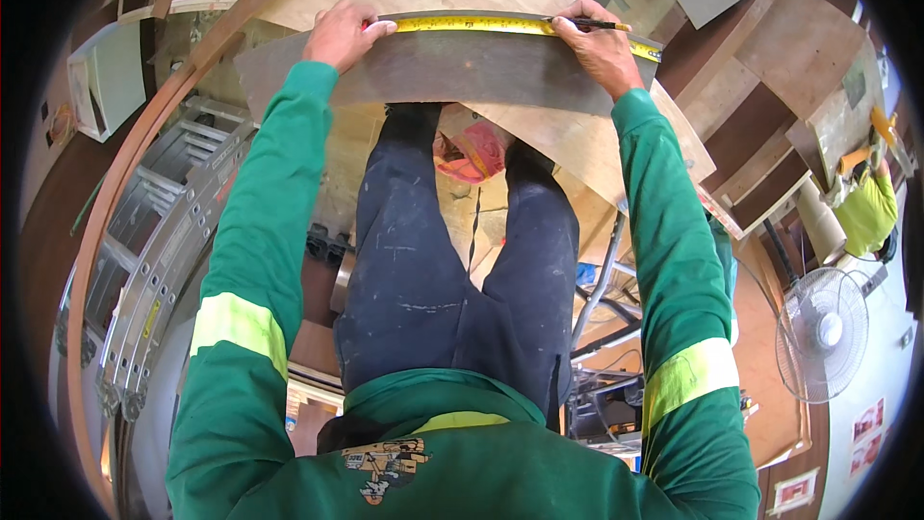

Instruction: The person measures a large tile using a tape measure and marks it with a pencil, then picks up and handles another thin tile piece to align and mark measurements on it.

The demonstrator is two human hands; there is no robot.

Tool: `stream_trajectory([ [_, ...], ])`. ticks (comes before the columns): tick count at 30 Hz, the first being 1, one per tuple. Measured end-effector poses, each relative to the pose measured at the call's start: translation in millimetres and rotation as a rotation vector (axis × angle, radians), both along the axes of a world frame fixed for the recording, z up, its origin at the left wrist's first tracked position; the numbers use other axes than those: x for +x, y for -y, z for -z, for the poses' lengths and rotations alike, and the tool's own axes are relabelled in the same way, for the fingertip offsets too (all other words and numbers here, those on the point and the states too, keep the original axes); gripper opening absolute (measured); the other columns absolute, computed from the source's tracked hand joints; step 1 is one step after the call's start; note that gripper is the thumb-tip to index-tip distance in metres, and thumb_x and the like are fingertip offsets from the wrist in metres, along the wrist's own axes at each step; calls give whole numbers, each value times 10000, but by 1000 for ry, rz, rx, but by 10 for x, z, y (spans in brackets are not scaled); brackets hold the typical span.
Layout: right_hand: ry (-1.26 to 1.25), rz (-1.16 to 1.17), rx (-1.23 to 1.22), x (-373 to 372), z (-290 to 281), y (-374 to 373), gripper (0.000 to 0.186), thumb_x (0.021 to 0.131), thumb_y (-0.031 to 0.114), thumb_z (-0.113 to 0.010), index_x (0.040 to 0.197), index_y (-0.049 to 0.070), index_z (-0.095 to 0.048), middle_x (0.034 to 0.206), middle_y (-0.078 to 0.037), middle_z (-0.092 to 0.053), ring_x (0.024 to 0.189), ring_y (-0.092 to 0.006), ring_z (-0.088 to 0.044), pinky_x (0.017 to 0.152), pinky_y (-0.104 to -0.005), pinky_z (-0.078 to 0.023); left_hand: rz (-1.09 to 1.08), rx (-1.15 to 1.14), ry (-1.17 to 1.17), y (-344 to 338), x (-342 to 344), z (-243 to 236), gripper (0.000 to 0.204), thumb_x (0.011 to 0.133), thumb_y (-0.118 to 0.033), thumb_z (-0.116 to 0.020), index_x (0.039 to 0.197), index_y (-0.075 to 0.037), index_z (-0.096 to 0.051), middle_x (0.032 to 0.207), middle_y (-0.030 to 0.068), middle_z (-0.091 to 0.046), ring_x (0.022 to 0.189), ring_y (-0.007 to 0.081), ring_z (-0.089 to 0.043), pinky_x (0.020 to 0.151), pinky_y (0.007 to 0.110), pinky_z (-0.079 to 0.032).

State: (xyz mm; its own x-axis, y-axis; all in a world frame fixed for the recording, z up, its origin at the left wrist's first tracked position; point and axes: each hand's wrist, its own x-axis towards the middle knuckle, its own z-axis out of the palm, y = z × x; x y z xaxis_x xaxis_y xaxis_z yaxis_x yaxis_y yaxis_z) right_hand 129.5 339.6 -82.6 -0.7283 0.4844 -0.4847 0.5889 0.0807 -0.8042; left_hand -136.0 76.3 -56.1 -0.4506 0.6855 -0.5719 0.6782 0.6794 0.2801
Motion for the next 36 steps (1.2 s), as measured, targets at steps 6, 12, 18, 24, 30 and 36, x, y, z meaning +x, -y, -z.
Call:
stream_trajectory([
  [6,23,26,-64,3,-17,3,255,900,274,-698,931,24,-657,807,-19,-646,775,-104,-567,732,-272,-468,15,-65,-29,-42,21,-37,475,903,-513,-637,981,-54,-728,1014,135,-667,1045,304,-598,1002,429,-414],
  [12,-133,273,-234,112,84,-129,156,905,182,-676,939,31,-659,882,-30,-694,814,-117,-613,775,-288,-492,6,16,-52,-90,17,1,507,892,-529,-651,953,-30,-718,948,175,-625,946,362,-604,891,452,-469],
  [18,-173,783,-279,619,-373,97,195,923,212,-622,1017,43,-653,938,-61,-696,903,-134,-651,782,-305,-512,7,-20,-11,-49,-32,22,507,880,-525,-663,933,-25,-733,956,204,-651,944,381,-621,864,459,-484],
  [24,143,799,-263,1983,-951,1364,262,1033,305,-555,1054,62,-651,968,-23,-640,906,-116,-609,791,-256,-503,40,71,47,-33,38,19,424,881,-458,-680,887,-37,-735,947,200,-660,932,390,-628,877,469,-489],
  [30,381,1135,-483,3249,-1453,3110,175,1004,270,-539,1012,127,-640,852,14,-620,741,-87,-571,607,-249,-450,42,178,177,-220,556,48,420,890,-434,-687,898,-16,-726,1032,215,-649,946,418,-616,914,478,-488],
  [36,447,1013,-389,3251,-1995,3239,252,933,269,-557,721,133,-546,669,19,-472,633,-98,-465,550,-302,-385,130,90,305,-830,739,-753,409,894,-506,-656,931,-103,-716,965,196,-707,950,406,-656,855,504,-517],
])
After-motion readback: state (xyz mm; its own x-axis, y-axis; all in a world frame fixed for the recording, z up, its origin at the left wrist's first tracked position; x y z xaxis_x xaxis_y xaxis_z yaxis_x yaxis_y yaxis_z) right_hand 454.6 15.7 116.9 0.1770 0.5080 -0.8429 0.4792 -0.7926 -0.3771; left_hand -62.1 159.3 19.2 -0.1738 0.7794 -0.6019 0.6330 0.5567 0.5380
